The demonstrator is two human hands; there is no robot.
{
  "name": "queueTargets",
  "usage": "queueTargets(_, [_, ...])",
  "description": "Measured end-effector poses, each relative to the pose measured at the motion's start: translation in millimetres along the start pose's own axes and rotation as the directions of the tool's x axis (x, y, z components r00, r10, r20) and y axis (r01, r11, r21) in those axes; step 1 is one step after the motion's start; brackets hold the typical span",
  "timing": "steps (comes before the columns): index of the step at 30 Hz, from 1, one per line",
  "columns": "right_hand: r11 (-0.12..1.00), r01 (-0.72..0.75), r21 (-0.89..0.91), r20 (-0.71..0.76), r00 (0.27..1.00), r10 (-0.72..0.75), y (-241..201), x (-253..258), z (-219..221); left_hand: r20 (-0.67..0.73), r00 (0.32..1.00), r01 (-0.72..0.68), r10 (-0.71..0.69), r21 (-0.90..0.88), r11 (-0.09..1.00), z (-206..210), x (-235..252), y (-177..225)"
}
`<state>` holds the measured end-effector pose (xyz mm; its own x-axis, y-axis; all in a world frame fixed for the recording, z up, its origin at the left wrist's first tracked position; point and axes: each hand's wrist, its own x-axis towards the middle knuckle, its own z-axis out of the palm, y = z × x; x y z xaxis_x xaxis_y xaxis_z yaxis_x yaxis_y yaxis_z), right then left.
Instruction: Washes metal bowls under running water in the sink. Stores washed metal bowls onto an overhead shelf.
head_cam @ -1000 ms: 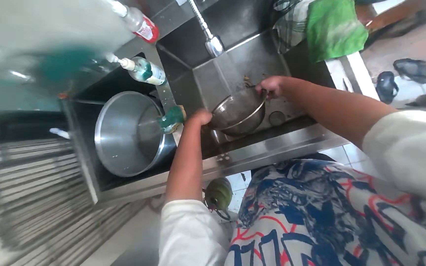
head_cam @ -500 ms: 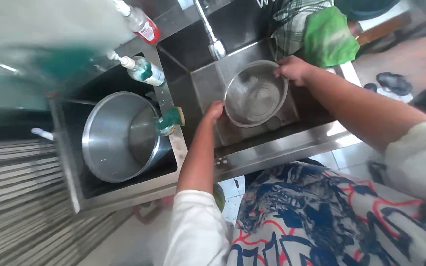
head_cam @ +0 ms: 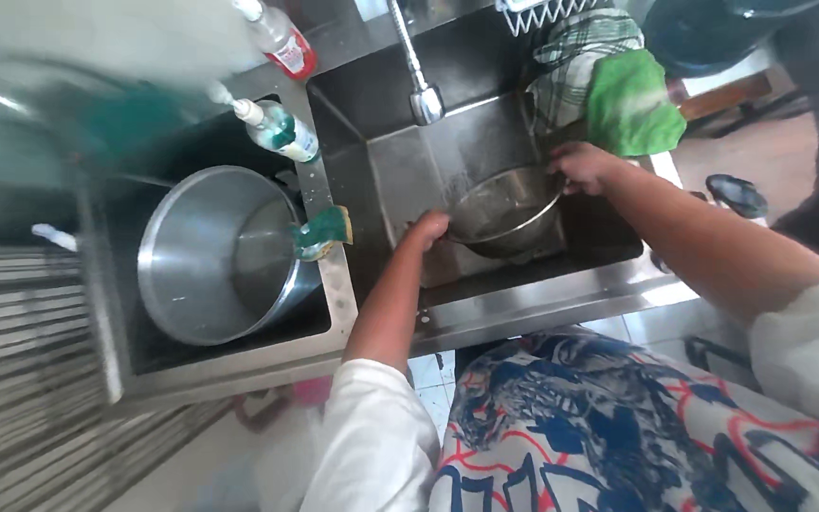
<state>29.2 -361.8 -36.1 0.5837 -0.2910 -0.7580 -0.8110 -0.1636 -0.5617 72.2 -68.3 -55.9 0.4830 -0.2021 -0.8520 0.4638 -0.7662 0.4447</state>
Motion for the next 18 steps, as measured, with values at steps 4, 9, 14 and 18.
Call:
queueTargets(4, [0.997,-0.072,0.006,-0.003,0.997,0.072,-26,18,27,-0.078,0.990,0.094,-0.113,-0.218,0.971,-6,13,-17])
queueTargets(9, [0.997,0.026,0.069,0.019,0.999,-0.027,-131,15,64,-0.272,0.936,-0.049,-0.223,-0.729,0.682,-78,-13,-8])
queueTargets(14, [0.989,0.146,-0.014,0.039,0.989,-0.146,-115,30,75,-0.394,0.894,-0.110,-0.213,-0.654,0.749,-72,-31,-9])
queueTargets(18, [0.960,0.276,-0.057,0.059,0.960,-0.272,-50,61,71,-0.363,0.928,-0.133,-0.085,-0.535,0.834,-38,-12,-38])
